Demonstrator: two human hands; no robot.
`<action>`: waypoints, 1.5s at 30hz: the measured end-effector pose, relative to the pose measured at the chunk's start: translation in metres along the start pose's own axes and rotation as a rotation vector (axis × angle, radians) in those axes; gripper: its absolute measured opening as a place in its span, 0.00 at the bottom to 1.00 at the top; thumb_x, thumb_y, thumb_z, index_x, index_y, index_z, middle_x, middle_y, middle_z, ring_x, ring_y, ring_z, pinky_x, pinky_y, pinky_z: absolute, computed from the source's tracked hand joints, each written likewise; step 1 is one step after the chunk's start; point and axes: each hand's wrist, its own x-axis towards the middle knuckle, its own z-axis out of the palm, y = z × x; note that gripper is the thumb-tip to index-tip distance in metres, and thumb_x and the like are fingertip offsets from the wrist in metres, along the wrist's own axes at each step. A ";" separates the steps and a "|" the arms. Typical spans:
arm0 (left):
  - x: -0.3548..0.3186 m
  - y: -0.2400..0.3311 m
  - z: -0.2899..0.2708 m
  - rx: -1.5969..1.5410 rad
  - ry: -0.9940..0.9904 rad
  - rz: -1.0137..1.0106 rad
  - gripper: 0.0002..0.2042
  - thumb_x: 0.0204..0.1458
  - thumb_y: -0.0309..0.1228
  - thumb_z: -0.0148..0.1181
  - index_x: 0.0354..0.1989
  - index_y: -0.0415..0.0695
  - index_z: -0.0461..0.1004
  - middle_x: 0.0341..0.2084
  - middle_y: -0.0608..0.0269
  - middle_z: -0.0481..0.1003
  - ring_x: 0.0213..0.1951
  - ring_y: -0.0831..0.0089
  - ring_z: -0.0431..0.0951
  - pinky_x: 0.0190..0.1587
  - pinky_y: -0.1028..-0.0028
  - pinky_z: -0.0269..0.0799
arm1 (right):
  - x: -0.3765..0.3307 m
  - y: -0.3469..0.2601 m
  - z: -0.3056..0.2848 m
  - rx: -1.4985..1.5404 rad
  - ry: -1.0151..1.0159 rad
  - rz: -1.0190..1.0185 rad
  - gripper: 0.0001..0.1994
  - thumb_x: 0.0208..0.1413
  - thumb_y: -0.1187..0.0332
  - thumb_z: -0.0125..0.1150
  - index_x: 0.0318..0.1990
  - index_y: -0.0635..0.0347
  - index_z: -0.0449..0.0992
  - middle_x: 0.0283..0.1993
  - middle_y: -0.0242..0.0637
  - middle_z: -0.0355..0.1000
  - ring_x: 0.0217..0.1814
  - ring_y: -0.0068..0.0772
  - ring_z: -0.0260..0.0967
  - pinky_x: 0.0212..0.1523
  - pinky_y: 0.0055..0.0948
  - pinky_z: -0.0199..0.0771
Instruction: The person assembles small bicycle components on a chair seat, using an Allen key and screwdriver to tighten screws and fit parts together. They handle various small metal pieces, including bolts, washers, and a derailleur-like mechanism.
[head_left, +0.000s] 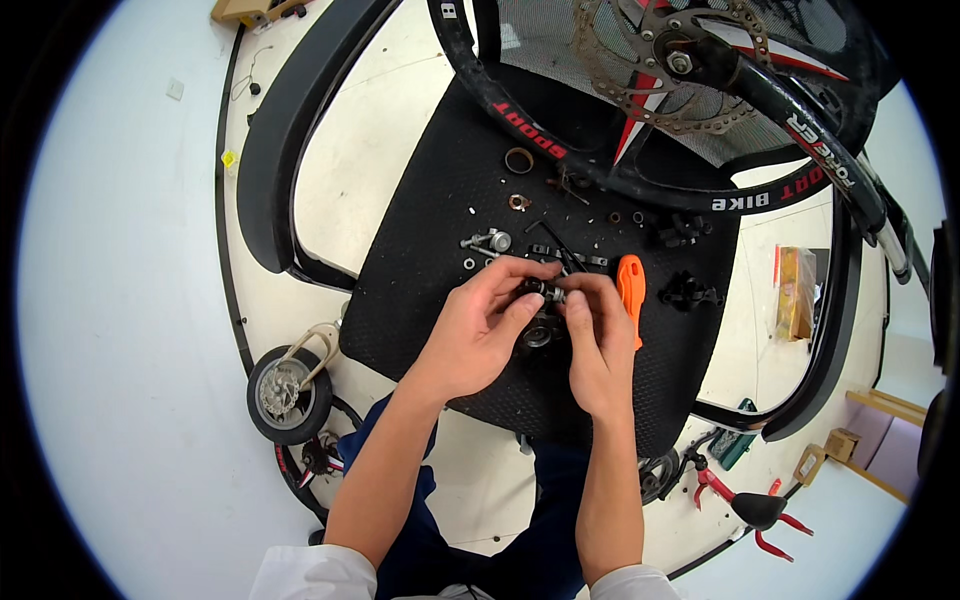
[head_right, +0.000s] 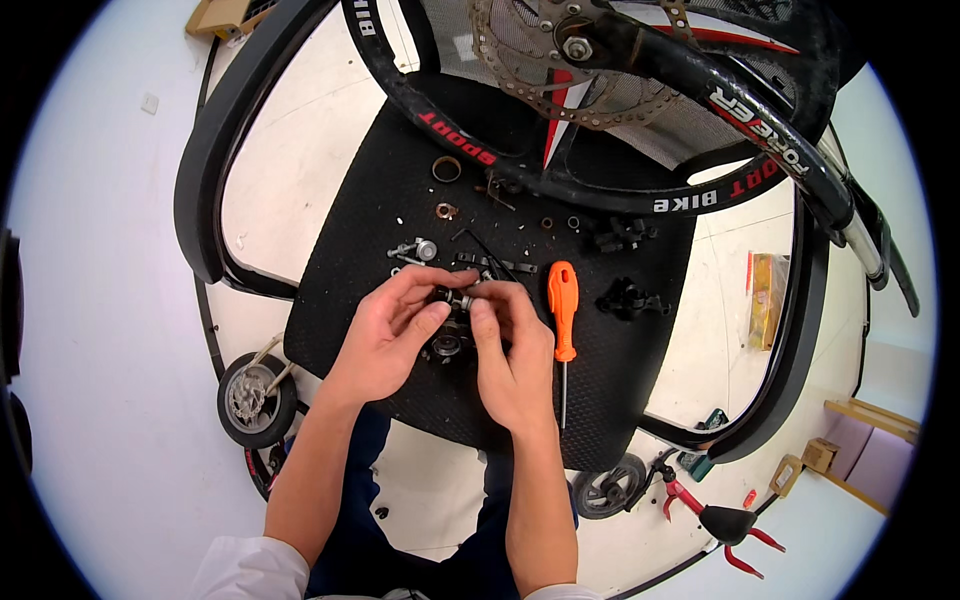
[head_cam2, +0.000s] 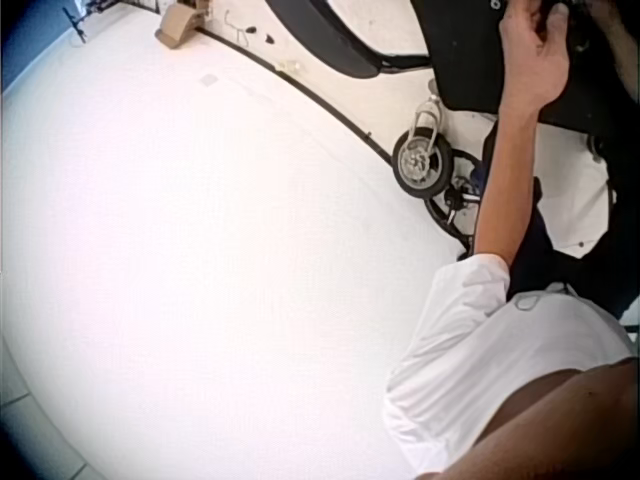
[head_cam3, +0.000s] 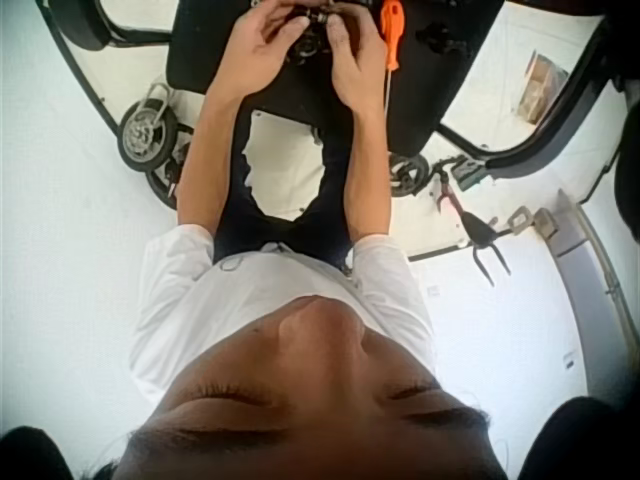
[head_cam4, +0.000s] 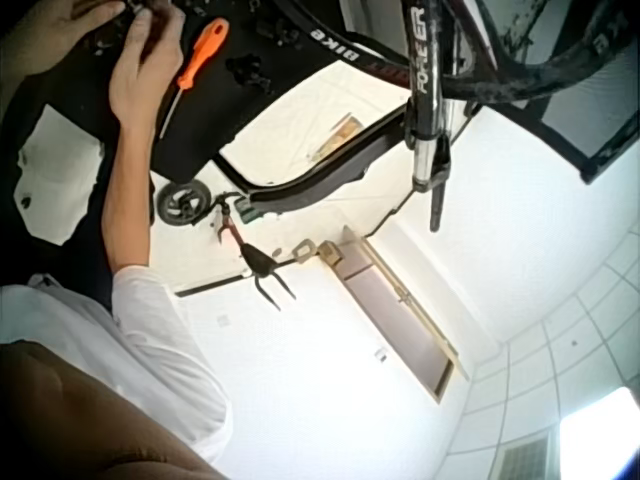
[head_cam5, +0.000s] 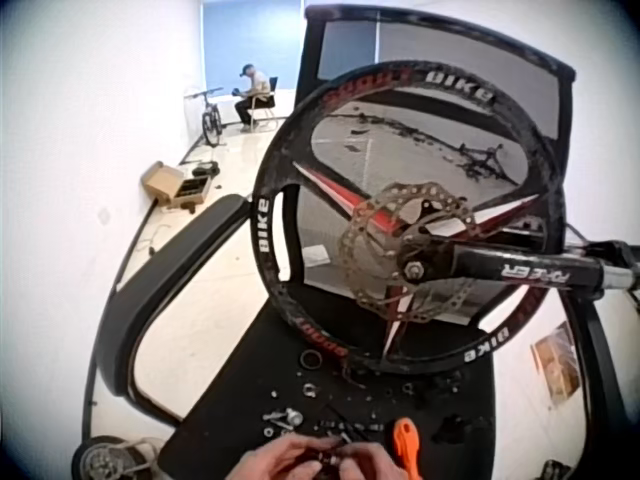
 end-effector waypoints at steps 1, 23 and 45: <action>0.001 0.000 0.000 -0.006 0.009 0.012 0.13 0.63 0.21 0.50 0.56 0.36 0.67 0.56 0.50 0.74 0.57 0.71 0.75 0.61 0.72 0.68 | -0.002 -0.002 0.003 0.090 0.026 0.004 0.08 0.67 0.69 0.53 0.41 0.66 0.74 0.31 0.36 0.74 0.30 0.24 0.69 0.36 0.26 0.72; 0.003 -0.006 -0.005 0.082 0.058 0.002 0.14 0.55 0.18 0.62 0.48 0.38 0.67 0.57 0.49 0.73 0.57 0.66 0.75 0.56 0.67 0.76 | 0.008 0.014 -0.003 0.219 -0.194 0.070 0.10 0.65 0.72 0.56 0.47 0.69 0.78 0.44 0.36 0.74 0.41 0.22 0.72 0.41 0.23 0.75; 0.000 -0.003 -0.016 0.333 0.068 -0.038 0.29 0.43 0.23 0.75 0.54 0.33 0.69 0.43 0.50 0.80 0.45 0.71 0.82 0.49 0.71 0.77 | 0.011 0.021 0.002 0.042 -0.003 0.073 0.08 0.59 0.73 0.66 0.42 0.70 0.80 0.36 0.36 0.80 0.34 0.21 0.73 0.37 0.20 0.72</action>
